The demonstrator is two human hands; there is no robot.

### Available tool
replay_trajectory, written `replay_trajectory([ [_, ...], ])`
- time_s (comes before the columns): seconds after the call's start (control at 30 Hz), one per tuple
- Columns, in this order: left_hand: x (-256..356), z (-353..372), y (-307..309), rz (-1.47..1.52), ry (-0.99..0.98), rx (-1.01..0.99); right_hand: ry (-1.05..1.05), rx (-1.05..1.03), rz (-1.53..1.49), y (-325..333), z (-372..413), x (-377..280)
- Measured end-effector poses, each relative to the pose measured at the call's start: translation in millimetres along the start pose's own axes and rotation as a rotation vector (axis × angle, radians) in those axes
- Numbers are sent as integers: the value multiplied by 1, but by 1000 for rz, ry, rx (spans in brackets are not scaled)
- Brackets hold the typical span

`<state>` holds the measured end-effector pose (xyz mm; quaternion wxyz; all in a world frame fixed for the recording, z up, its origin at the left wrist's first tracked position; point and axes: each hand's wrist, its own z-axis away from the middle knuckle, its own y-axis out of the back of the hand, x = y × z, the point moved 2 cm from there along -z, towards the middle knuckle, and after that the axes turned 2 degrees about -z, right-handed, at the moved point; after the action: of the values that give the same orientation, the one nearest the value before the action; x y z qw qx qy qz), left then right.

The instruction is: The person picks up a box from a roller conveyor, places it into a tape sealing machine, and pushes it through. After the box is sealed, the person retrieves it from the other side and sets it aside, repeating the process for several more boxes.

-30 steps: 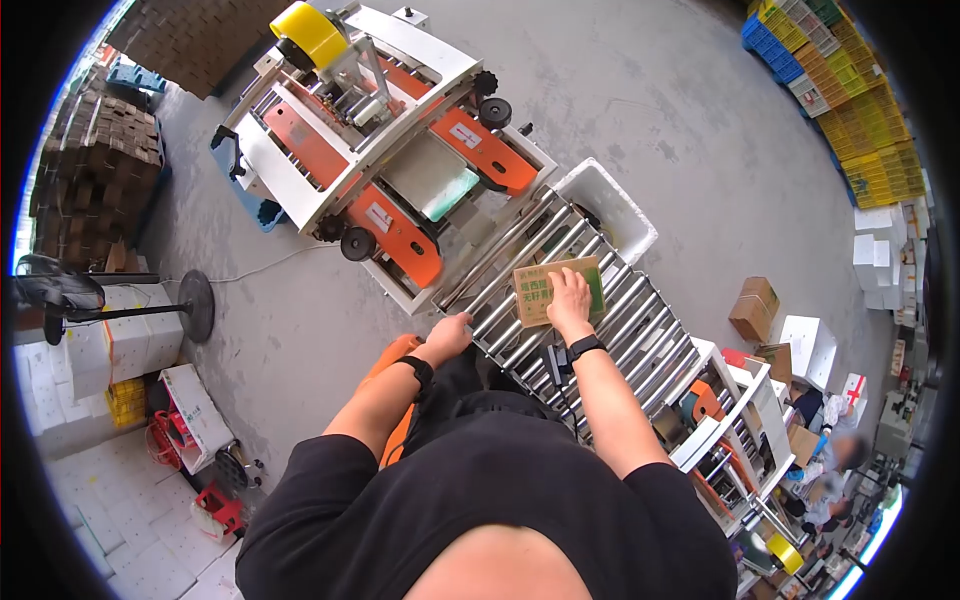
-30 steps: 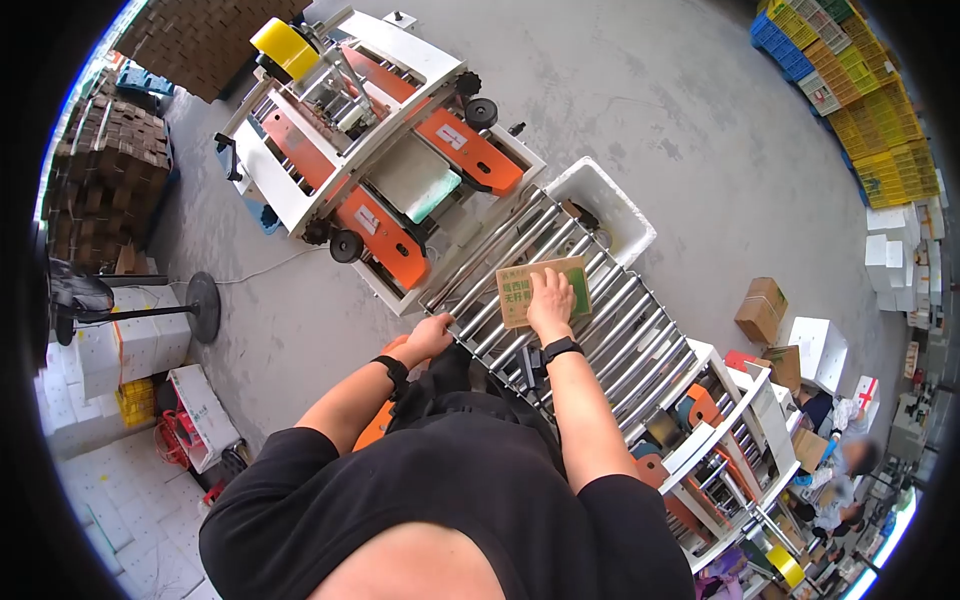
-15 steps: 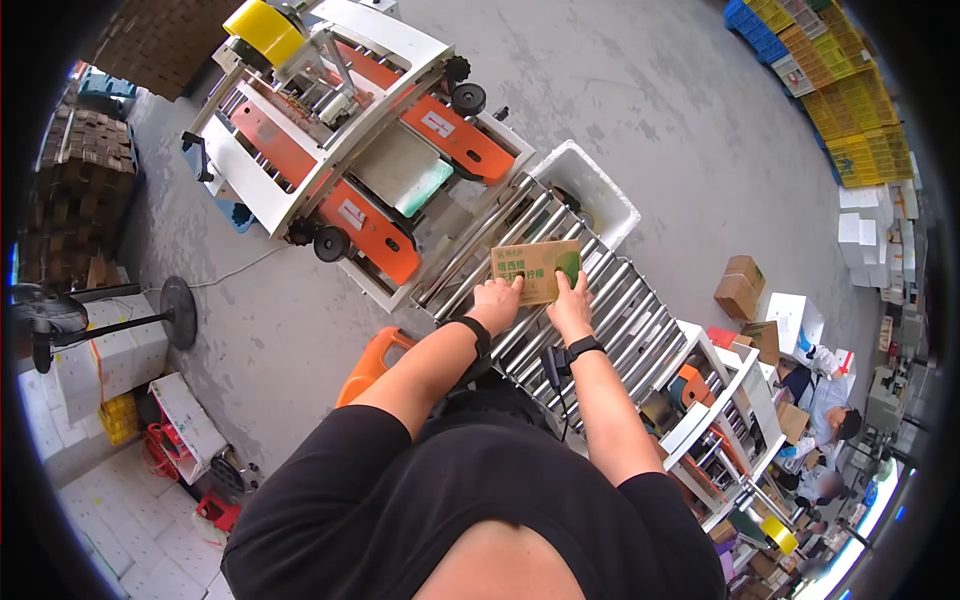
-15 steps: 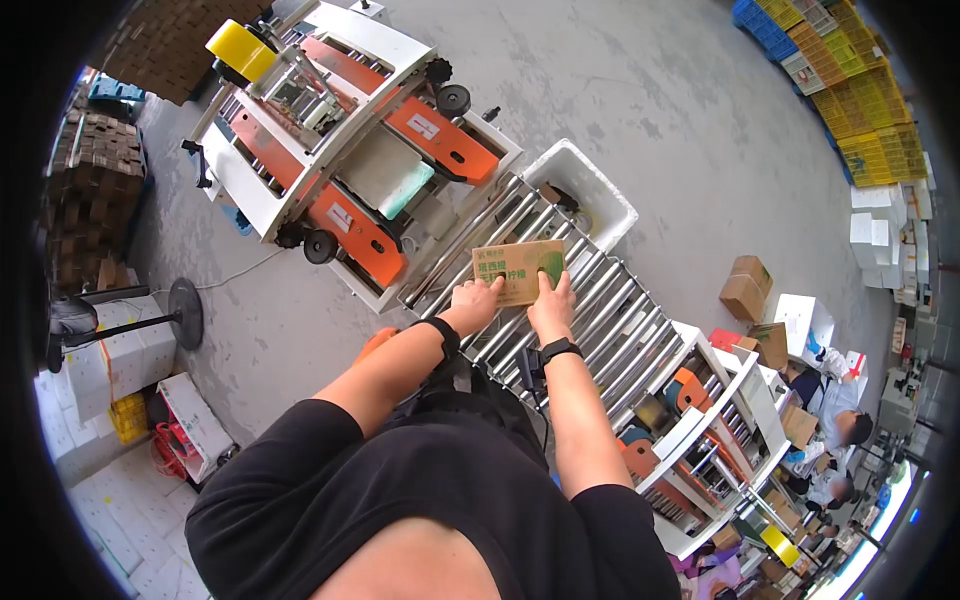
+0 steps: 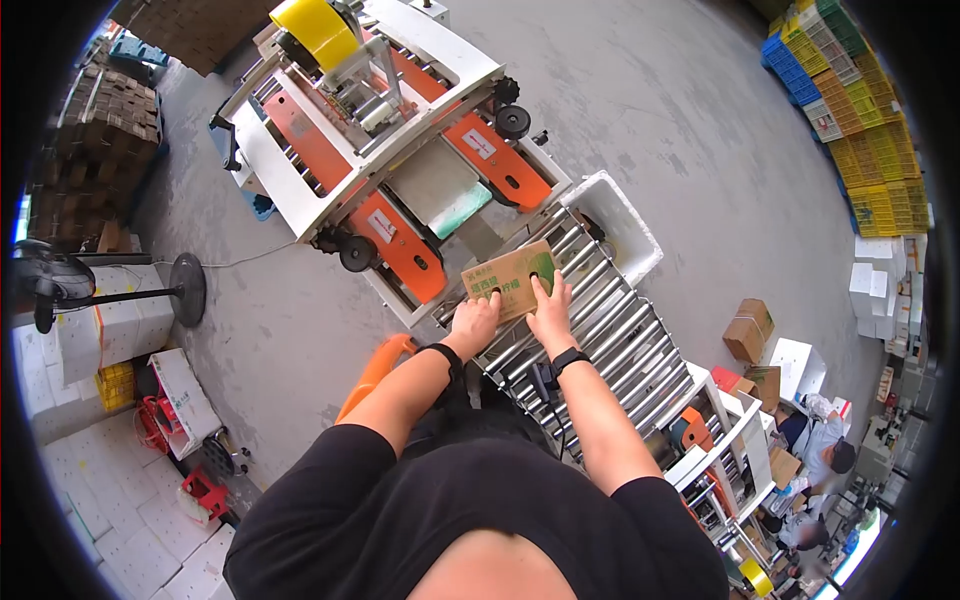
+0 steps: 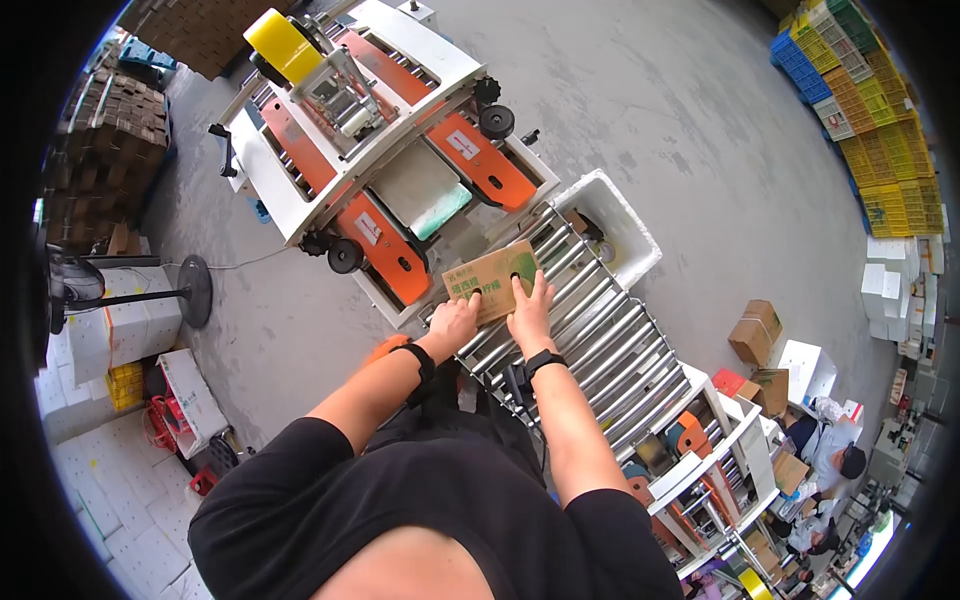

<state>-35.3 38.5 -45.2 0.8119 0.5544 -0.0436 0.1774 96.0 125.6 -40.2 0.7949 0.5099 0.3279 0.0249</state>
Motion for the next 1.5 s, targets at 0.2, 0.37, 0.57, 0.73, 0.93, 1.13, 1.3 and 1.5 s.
replay_trajectory([
  [0.2, -33, -18, 29, -35, 173, 127, 106, -4, -50, -11, -74, -39],
  [0.37, -30, 0, 42, 119, 106, -30, 173, 115, -262, -11, -89, -53],
  [0.57, -67, 30, -12, 274, 191, -489, -102, 199, -179, -10, -28, 13],
  [0.73, -116, 60, -48, 168, 271, -604, -412, 300, -28, -12, 96, 117],
  [0.93, -139, 63, -68, 89, 241, -582, -742, 406, 117, 23, 218, 141],
  [1.13, -133, 22, -103, 175, 125, -606, -914, 557, 73, 25, 266, 132],
  [1.3, -80, -11, -95, 227, -5, -638, -887, 669, 54, 32, 276, 122],
  [1.5, -37, -24, -76, 195, -39, -658, -903, 750, 90, 37, 297, 131],
])
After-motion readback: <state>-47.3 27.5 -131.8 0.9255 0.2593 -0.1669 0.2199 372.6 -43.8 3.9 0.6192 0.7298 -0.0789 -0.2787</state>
